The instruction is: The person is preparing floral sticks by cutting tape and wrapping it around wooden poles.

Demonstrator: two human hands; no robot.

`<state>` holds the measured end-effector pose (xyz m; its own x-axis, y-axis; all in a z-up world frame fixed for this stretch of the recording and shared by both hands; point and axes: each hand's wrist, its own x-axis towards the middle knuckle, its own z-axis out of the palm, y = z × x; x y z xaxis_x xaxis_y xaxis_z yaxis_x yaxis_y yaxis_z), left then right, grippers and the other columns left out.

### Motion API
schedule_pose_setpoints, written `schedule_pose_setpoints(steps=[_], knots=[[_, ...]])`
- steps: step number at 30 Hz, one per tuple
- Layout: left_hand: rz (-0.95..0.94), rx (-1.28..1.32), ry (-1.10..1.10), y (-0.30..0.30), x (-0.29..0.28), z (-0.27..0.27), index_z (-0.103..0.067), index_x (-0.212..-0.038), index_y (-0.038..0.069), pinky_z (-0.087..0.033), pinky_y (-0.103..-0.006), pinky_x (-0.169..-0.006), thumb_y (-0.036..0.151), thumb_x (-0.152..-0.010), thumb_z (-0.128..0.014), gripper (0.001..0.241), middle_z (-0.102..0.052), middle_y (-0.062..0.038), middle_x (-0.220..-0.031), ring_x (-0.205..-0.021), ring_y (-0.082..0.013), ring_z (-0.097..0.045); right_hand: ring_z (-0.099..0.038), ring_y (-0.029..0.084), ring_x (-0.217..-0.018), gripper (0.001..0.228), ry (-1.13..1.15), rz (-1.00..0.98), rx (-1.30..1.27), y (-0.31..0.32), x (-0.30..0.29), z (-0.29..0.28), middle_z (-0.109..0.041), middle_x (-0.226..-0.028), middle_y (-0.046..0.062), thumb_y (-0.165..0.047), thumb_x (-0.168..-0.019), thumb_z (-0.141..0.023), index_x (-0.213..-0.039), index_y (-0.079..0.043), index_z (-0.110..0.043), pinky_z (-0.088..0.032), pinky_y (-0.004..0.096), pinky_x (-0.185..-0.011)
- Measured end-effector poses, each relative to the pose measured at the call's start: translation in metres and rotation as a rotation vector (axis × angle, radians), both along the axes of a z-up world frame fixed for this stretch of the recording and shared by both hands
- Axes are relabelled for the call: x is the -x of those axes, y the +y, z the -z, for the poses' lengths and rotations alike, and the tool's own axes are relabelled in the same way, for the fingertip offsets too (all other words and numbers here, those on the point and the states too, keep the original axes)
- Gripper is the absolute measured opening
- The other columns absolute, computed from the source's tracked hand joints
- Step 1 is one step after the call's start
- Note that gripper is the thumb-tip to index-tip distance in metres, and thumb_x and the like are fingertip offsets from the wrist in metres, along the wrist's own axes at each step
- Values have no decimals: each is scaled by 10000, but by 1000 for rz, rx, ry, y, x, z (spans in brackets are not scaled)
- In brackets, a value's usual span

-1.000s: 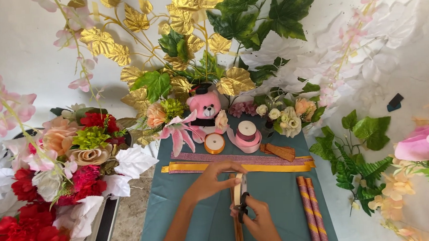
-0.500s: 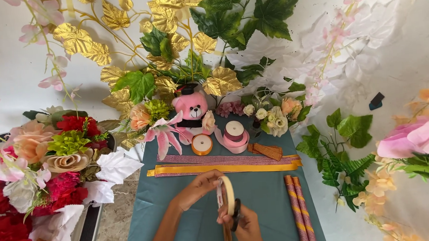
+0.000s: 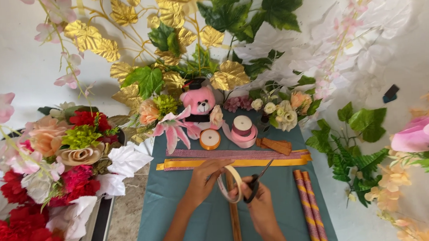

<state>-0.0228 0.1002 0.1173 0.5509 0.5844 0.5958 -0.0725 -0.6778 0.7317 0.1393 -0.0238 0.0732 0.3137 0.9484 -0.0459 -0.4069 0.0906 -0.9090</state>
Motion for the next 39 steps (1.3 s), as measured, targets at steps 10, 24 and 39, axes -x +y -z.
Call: schedule_pose_setpoints(steps=[10,24,39], knots=[[-133,54,-57,-6,-1,-7,-589,-1404,63,-584,-335,-923,-42,-952,-601,464,-702,-168,-1319,-1150,-290,-730,-670,155,-806,276,-7,-95,-29,10,5,-29,-733,-870,92,-181,-989,-667,-1096,70,-704,-542,326,-808],[-346,-258,46,-5,8,4,-632,-1314,47,-580,-345,-721,-23,-936,-600,385,-727,-138,-1058,-863,-301,-729,-717,183,-827,245,-154,-74,-17,13,18,-27,-763,-844,104,-182,-952,-685,-1006,51,-737,-561,341,-811],[-175,173,4,2,-9,38,-581,-1306,4,-631,-334,-782,11,-954,-680,365,-772,-142,-1007,-926,-232,-795,-729,161,-901,232,-211,39,-117,7,27,-25,-761,-954,93,-163,-974,-652,-1084,28,-724,-567,328,-868]])
